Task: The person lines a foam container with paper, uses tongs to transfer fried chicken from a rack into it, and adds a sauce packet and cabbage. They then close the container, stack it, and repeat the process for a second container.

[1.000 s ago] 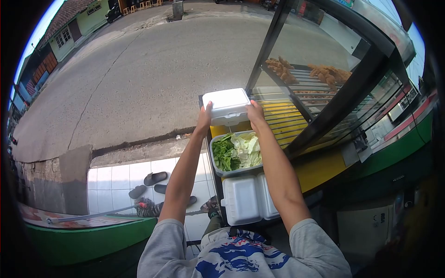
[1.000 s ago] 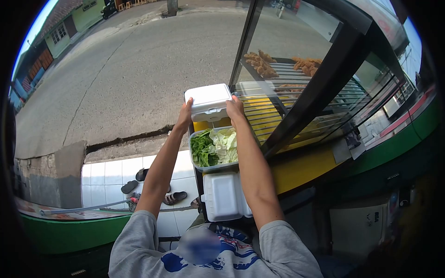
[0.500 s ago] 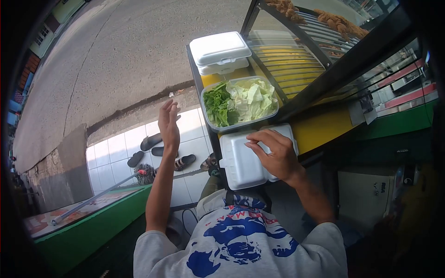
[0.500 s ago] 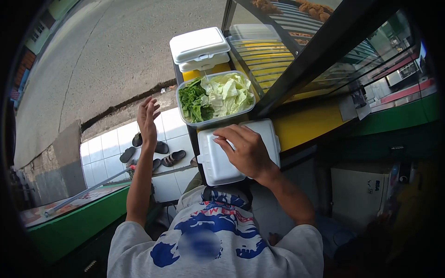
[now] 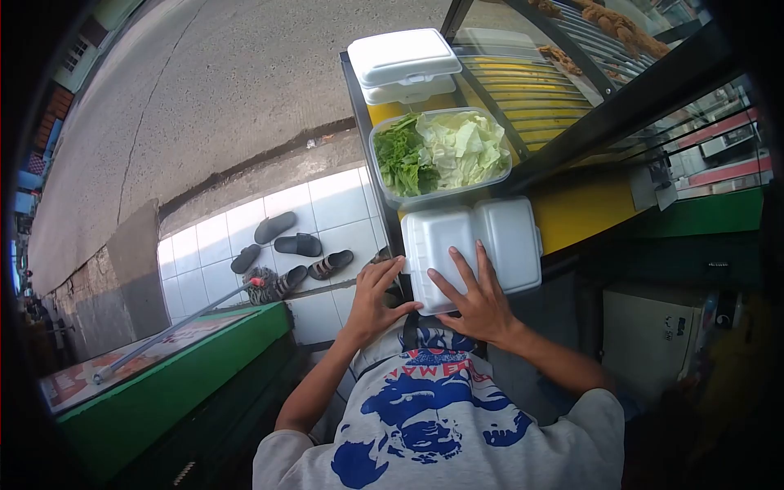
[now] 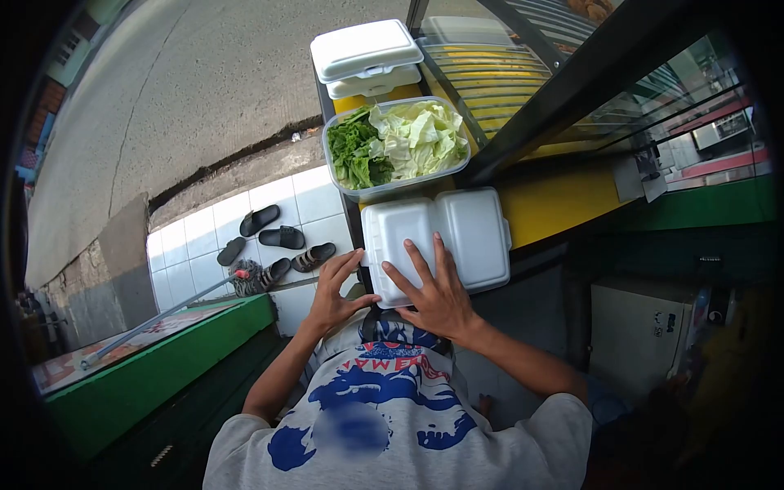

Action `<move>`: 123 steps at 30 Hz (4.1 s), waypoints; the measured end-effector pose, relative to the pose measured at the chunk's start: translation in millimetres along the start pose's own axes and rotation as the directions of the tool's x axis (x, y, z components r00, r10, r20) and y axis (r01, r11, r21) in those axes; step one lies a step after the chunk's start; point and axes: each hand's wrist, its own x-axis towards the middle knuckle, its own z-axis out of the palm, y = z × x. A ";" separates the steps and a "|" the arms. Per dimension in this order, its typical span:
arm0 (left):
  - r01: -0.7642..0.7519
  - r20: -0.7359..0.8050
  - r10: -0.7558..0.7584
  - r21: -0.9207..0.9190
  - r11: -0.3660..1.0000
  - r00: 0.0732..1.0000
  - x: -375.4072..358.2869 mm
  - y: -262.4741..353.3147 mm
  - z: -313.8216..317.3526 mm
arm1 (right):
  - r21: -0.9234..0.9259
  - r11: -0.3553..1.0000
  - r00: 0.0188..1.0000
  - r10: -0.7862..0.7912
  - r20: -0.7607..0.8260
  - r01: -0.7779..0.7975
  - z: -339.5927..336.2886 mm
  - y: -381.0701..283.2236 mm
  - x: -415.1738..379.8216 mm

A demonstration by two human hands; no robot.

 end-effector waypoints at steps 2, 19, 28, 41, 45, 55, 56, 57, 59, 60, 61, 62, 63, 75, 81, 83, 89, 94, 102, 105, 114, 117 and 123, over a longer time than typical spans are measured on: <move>0.001 -0.001 -0.001 0.014 1.000 1.000 -0.9 2.7 -0.9 | 0.039 0.999 0.999 -0.020 -0.034 0.021 0.7 1.5 -1.7; -0.065 0.055 0.062 0.059 0.996 0.997 -4.1 -11.6 9.6 | 0.139 0.978 0.904 -0.083 -0.419 0.155 26.9 19.8 -14.4; -0.272 0.166 0.240 0.203 0.941 0.956 10.4 11.2 17.0 | 0.164 0.970 0.900 -0.093 -0.427 0.178 28.0 26.8 -19.4; -0.276 0.100 0.259 0.262 0.925 0.961 11.0 24.0 34.7 | 0.272 0.951 0.834 0.030 -0.552 0.146 -8.7 4.8 -21.2; -0.237 0.019 0.239 0.236 0.942 0.971 14.4 37.9 35.3 | 0.286 0.957 0.656 0.180 -0.733 0.057 -31.8 0.4 -24.3; -0.039 -0.014 0.046 0.292 0.956 0.999 27.2 88.5 27.0 | 0.851 0.417 -0.384 0.878 -0.285 0.320 -100.8 51.3 -85.6; -0.035 -0.036 0.050 0.325 0.945 0.998 30.6 97.4 26.3 | 0.847 0.422 -0.393 0.874 -0.286 0.322 -100.6 59.1 -97.6; -0.049 -0.061 0.073 0.331 0.943 0.995 32.9 104.3 25.1 | 0.871 0.340 -0.330 0.917 -0.224 0.355 -96.0 67.6 -111.8; -0.055 -0.132 0.082 0.198 0.979 0.988 37.5 122.1 31.5 | 0.886 0.261 -0.269 0.949 -0.163 0.384 -85.0 82.8 -138.7; -0.106 -0.135 0.126 0.148 0.983 0.983 42.2 135.3 36.2 | 0.890 0.195 -0.250 0.963 -0.096 0.412 -78.5 88.6 -152.7; -0.152 -0.114 0.153 0.021 0.988 0.982 46.8 147.2 45.9 | 0.889 0.129 -0.230 0.973 -0.028 0.439 -75.6 94.0 -167.2; -0.152 -0.064 0.147 -0.085 0.985 0.987 53.2 161.8 59.4 | 0.887 0.095 -0.240 0.971 0.018 0.452 -74.4 98.0 -181.2; -0.146 -0.012 0.147 -0.187 0.971 0.989 58.8 176.6 75.0 | 0.885 0.102 -0.253 0.967 0.019 0.454 -73.9 101.4 -194.8; 0.324 0.323 -0.185 -0.460 0.827 0.928 86.8 264.9 259.7 | 0.907 -0.132 -0.108 0.976 0.189 0.401 -79.2 189.2 -324.3; 0.341 0.143 -0.311 -0.455 0.822 0.940 117.5 251.8 278.1 | 0.972 -0.014 0.171 0.984 0.055 -0.236 -68.9 274.6 -331.1; 0.339 0.090 -0.338 -0.466 0.817 0.937 132.2 252.0 286.1 | 0.965 0.124 0.181 0.980 -0.083 -0.231 -63.8 303.3 -318.4; 0.337 -0.090 -0.420 -0.455 0.824 0.903 181.7 235.5 306.6 | 0.896 0.286 0.439 0.890 -0.118 -0.339 -84.9 375.3 -277.5; 0.348 -0.172 -0.442 -0.399 0.848 0.880 211.5 225.6 317.7 | 0.867 0.396 0.533 0.825 -0.190 -0.303 -89.1 419.8 -244.2; 0.445 -0.218 -0.538 -0.361 0.819 0.814 237.3 233.3 326.5 | 0.750 0.475 0.681 0.731 -0.045 -0.460 -126.0 476.0 -224.6; 0.387 -0.241 -0.554 -0.501 0.774 0.797 240.9 237.5 328.9 | 0.874 0.441 0.667 0.716 -0.205 -0.205 -158.2 531.6 -210.7; 0.323 -0.249 -0.537 -0.575 0.752 0.806 242.1 229.3 333.0 | 0.693 0.702 0.255 0.649 -0.717 0.165 -301.8 538.9 -108.9; 0.341 -0.315 -0.540 -0.510 0.790 0.781 239.5 221.3 339.8 | 0.730 0.669 0.188 0.705 -0.683 0.142 -298.5 532.2 -100.9; 0.332 -0.320 -0.543 -0.525 0.783 0.776 240.1 221.7 338.3 | 0.742 0.628 0.339 0.663 -0.668 0.234 -291.5 498.2 -96.5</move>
